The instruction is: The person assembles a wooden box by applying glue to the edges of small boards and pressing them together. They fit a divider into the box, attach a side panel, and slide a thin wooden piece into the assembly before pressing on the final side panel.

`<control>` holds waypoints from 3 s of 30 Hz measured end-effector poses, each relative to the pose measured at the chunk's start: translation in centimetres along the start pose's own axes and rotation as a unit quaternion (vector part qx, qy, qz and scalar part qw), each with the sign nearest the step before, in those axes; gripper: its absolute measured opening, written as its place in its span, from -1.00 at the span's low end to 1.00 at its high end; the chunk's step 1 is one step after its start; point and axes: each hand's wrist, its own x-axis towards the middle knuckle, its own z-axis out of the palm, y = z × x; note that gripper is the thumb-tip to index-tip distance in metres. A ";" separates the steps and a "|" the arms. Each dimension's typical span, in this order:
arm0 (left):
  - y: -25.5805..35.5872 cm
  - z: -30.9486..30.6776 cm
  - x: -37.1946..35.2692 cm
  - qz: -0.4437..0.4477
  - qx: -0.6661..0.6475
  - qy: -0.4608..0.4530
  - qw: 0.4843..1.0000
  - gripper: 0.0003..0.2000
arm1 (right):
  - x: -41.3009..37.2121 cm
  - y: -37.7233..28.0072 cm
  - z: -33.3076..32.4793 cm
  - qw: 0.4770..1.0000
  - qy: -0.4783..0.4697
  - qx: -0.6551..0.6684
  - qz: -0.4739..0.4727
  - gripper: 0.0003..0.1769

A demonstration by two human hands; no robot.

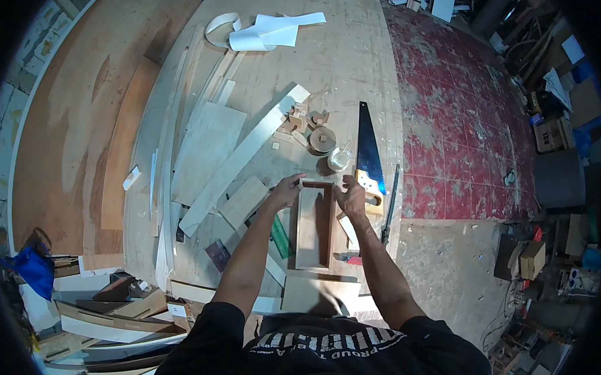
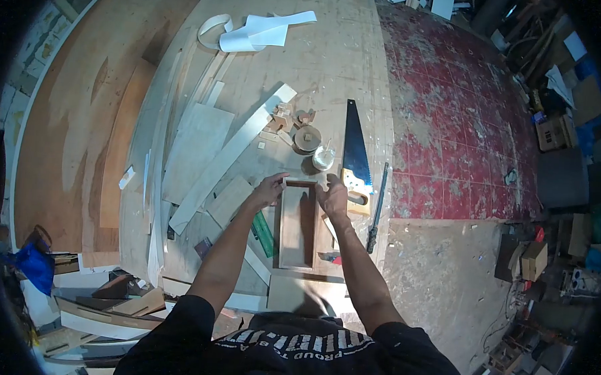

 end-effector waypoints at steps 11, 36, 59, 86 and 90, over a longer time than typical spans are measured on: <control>1.3 0.4 -0.7 0.010 -0.035 0.022 0.999 -0.60 | -1.9 1.6 1.8 0.992 -0.016 0.094 0.079 -0.54; 7.2 6.9 3.2 0.164 0.505 0.040 0.847 -0.77 | -3.6 1.9 2.0 0.997 -0.010 0.052 0.062 -0.64; 4.7 8.0 4.8 0.216 0.531 0.112 0.812 -0.89 | -3.8 2.2 2.6 0.987 -0.015 0.142 0.071 -0.64; 4.4 7.7 5.3 0.200 0.489 0.080 0.846 -0.83 | -3.8 2.0 2.1 0.983 -0.042 0.152 0.090 -0.63; 3.8 7.6 5.8 0.233 0.473 0.087 0.845 -0.84 | -3.7 2.2 2.4 0.986 -0.041 0.143 0.082 -0.66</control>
